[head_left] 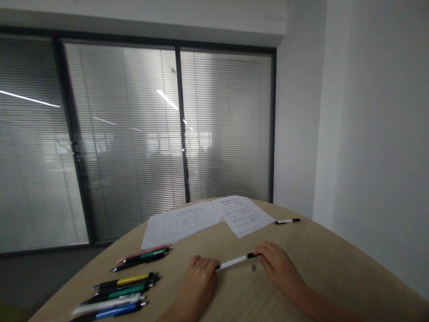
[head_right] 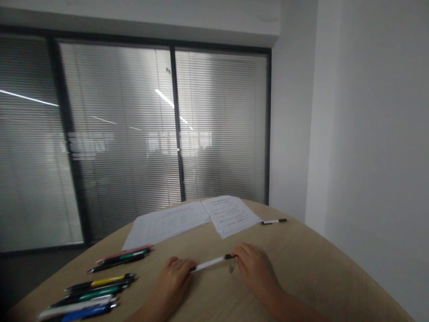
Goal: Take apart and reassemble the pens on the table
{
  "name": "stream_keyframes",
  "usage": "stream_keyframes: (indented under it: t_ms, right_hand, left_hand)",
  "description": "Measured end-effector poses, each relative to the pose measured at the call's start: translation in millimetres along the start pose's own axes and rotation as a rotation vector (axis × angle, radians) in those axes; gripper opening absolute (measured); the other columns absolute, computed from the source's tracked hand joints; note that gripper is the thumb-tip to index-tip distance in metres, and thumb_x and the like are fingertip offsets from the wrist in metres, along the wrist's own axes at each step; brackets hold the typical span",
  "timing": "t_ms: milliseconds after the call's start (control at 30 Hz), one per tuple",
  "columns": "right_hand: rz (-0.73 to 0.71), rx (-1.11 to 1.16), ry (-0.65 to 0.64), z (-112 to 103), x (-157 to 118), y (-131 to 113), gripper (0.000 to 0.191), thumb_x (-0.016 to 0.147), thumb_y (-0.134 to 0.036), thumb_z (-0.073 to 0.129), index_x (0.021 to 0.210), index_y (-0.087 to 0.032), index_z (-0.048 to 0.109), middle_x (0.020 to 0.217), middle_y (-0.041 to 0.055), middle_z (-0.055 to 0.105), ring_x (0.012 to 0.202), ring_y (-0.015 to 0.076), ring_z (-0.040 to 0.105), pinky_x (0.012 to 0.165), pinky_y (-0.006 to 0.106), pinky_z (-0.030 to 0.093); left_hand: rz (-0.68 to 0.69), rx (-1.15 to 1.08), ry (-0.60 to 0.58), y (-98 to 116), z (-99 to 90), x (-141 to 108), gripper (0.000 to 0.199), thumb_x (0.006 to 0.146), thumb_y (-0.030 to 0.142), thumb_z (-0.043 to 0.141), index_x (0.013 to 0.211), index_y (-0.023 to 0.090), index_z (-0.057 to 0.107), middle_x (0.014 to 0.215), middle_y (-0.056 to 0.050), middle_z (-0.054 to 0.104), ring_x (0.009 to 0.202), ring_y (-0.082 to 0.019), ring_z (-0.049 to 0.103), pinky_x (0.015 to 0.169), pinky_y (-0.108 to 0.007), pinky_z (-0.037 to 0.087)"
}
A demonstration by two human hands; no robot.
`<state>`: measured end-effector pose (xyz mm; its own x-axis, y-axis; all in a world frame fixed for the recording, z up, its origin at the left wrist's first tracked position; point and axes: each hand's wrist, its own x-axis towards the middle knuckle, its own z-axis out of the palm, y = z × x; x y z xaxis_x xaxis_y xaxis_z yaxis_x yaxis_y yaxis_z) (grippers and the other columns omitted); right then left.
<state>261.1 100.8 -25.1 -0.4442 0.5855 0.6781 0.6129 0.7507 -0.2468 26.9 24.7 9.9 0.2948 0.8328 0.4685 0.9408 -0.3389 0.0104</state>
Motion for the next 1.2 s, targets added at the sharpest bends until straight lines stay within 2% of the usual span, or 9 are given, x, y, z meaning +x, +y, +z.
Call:
stream_keyframes:
  t_ms: [300,600,767,900,1200]
  right_hand:
    - [-0.003,-0.032,-0.020,-1.4,0.1,-1.7,0.025,0.081,-0.009,0.040,0.088,-0.022,0.060,0.092,0.0047,0.064,0.089,0.0195,0.057,0.081,0.034,0.045]
    - [0.014,0.109,-0.040,-1.2,-2.4,-3.1,0.024,0.083,-0.013,0.038,0.092,-0.022,0.059,0.094,0.0042,0.062,0.092,0.0176,0.057,0.083,0.032,0.045]
    - [0.001,0.126,-0.004,-0.6,-2.9,-2.4,0.025,0.082,-0.010,0.039,0.092,-0.022,0.058,0.094,0.0042,0.062,0.091,0.0171,0.057,0.082,0.032,0.047]
    - [-0.082,0.097,0.047,-1.8,-3.3,-5.5,0.027,0.082,-0.008,0.037,0.090,-0.022,0.059,0.092,0.0052,0.062,0.090,0.0171,0.057,0.080,0.032,0.048]
    - [-0.053,0.105,0.030,0.8,-4.7,-0.2,0.027,0.083,-0.010,0.037,0.093,-0.023,0.059,0.096,0.0049,0.063,0.092,0.0171,0.058,0.083,0.033,0.047]
  left_hand:
    - [0.037,-0.010,0.017,-1.1,2.4,-0.2,0.030,0.070,0.001,0.045,0.089,0.019,0.060,0.084,-0.004,0.070,0.077,-0.019,0.063,0.076,-0.038,0.044]
    - [0.059,-0.014,0.027,-2.4,4.2,-1.3,0.027,0.071,0.002,0.046,0.088,0.019,0.059,0.080,-0.004,0.070,0.075,-0.018,0.063,0.076,-0.037,0.045]
    - [0.080,-0.015,0.029,-2.5,4.1,-1.1,0.029,0.070,0.001,0.046,0.090,0.018,0.059,0.082,-0.004,0.070,0.075,-0.019,0.064,0.076,-0.039,0.046]
    - [0.088,-0.011,0.027,-2.4,3.5,-1.3,0.030,0.069,0.001,0.045,0.089,0.018,0.059,0.081,-0.004,0.070,0.075,-0.019,0.064,0.076,-0.039,0.046]
    - [0.159,-0.042,0.116,-3.4,3.4,-2.5,0.028,0.070,0.002,0.045,0.087,0.018,0.058,0.076,-0.003,0.069,0.070,-0.018,0.063,0.072,-0.036,0.047]
